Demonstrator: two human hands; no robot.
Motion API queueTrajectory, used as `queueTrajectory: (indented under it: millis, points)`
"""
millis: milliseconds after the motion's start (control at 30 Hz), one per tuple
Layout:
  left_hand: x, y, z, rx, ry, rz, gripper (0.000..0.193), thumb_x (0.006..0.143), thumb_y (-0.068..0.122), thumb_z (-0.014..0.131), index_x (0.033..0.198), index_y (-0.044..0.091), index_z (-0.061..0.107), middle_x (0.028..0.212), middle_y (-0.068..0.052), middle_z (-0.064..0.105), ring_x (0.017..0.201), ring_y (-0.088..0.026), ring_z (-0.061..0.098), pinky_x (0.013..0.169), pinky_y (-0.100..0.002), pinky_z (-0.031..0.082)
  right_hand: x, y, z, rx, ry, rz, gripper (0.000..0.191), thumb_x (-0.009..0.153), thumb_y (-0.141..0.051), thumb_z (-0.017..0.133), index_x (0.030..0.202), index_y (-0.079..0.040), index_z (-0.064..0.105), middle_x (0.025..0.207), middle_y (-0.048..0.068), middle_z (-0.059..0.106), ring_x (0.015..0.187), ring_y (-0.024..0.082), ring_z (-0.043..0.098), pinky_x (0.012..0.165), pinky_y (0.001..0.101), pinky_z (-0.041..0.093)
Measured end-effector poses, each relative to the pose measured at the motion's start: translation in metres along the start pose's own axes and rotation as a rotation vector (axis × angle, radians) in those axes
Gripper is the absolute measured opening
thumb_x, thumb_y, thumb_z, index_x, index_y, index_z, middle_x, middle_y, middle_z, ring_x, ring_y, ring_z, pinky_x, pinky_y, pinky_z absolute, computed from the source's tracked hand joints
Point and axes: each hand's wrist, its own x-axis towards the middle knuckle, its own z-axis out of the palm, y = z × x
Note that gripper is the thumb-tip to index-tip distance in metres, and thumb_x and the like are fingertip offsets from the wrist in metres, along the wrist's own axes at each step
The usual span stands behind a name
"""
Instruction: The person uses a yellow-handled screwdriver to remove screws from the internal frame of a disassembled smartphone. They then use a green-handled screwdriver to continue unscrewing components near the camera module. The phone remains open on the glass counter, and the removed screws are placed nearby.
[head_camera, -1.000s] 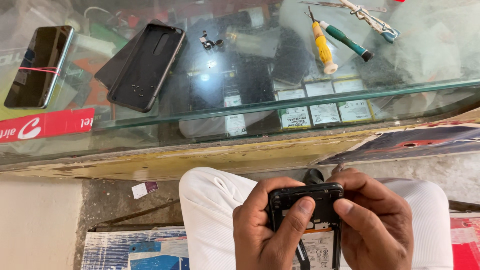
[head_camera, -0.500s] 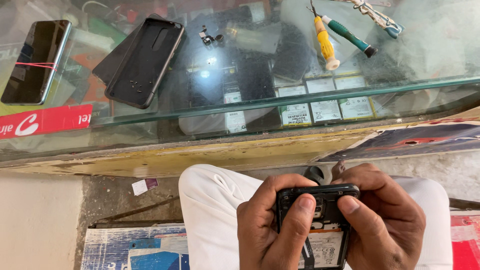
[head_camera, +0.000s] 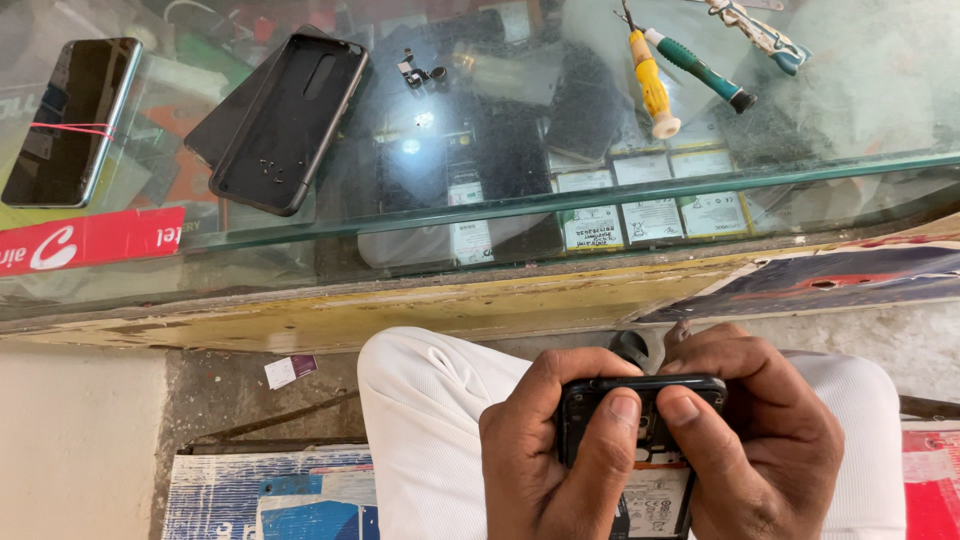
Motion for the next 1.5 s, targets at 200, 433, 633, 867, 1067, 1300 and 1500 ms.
queueTrajectory:
  millis: [200, 433, 633, 867, 1067, 1300, 1500]
  points:
    - [0.000, -0.001, 0.001, -0.021, 0.007, -0.022, 0.019, 0.097, 0.017, 0.063, 0.101, -0.001, 0.070, 0.067, -0.004, 0.070, 0.060, -0.004, 0.060, 0.059, -0.022, 0.049, 0.000, 0.003, -0.002, -0.030, 0.010, 0.076, 0.009, 0.095, 0.000, 0.069, 0.101, 0.006, 0.066, 0.101, 0.012, 0.066, 0.093, 0.011, 0.060, 0.084, 0.0226, 0.047]
    - [0.001, 0.002, 0.002, 0.064, 0.013, 0.023, 0.019, 0.099, 0.018, 0.068, 0.110, 0.003, 0.072, 0.075, -0.008, 0.074, 0.065, -0.007, 0.065, 0.061, -0.023, 0.052, -0.001, -0.001, 0.003, -0.121, 0.079, 0.105, 0.009, 0.101, -0.002, 0.065, 0.101, 0.006, 0.067, 0.099, 0.010, 0.069, 0.090, 0.010, 0.061, 0.081, 0.0219, 0.049]
    - [0.004, -0.002, 0.004, 0.078, 0.041, 0.210, 0.015, 0.102, 0.015, 0.067, 0.110, 0.003, 0.071, 0.086, -0.009, 0.076, 0.078, -0.010, 0.071, 0.071, -0.024, 0.057, -0.002, -0.004, -0.001, 0.027, 0.076, 0.273, 0.021, 0.087, 0.002, 0.065, 0.107, 0.008, 0.067, 0.094, 0.012, 0.071, 0.086, 0.013, 0.066, 0.078, 0.0249, 0.053]
    - [0.003, 0.001, 0.002, 0.118, 0.010, 0.181, 0.016, 0.099, 0.012, 0.069, 0.112, 0.003, 0.073, 0.086, -0.011, 0.077, 0.076, -0.012, 0.072, 0.069, -0.025, 0.057, -0.005, 0.003, -0.004, 0.031, 0.052, 0.198, 0.014, 0.092, 0.002, 0.063, 0.104, 0.010, 0.066, 0.101, 0.013, 0.069, 0.091, 0.014, 0.065, 0.082, 0.0256, 0.052]
    - [0.004, -0.003, 0.006, 0.113, 0.042, 0.191, 0.013, 0.100, 0.011, 0.070, 0.108, 0.001, 0.074, 0.087, -0.012, 0.078, 0.078, -0.013, 0.074, 0.070, -0.026, 0.058, -0.006, 0.000, -0.004, 0.075, 0.026, 0.219, 0.025, 0.092, -0.001, 0.059, 0.110, 0.013, 0.068, 0.097, 0.017, 0.071, 0.088, 0.016, 0.067, 0.081, 0.0265, 0.053]
    - [0.004, -0.003, 0.005, 0.098, 0.036, 0.124, 0.013, 0.098, 0.011, 0.070, 0.106, 0.002, 0.075, 0.086, -0.012, 0.081, 0.075, -0.013, 0.076, 0.068, -0.026, 0.059, -0.005, 0.004, -0.006, 0.042, 0.024, 0.234, 0.027, 0.094, -0.007, 0.055, 0.106, 0.014, 0.068, 0.095, 0.017, 0.072, 0.086, 0.017, 0.066, 0.079, 0.0272, 0.053]
    - [0.003, 0.004, 0.004, 0.154, 0.009, 0.325, 0.017, 0.095, 0.007, 0.067, 0.110, 0.000, 0.069, 0.091, -0.013, 0.077, 0.086, -0.014, 0.077, 0.077, -0.026, 0.061, -0.006, 0.006, -0.005, 0.044, 0.038, 0.253, 0.029, 0.096, -0.008, 0.055, 0.109, 0.014, 0.069, 0.093, 0.018, 0.072, 0.085, 0.018, 0.067, 0.078, 0.0284, 0.054]
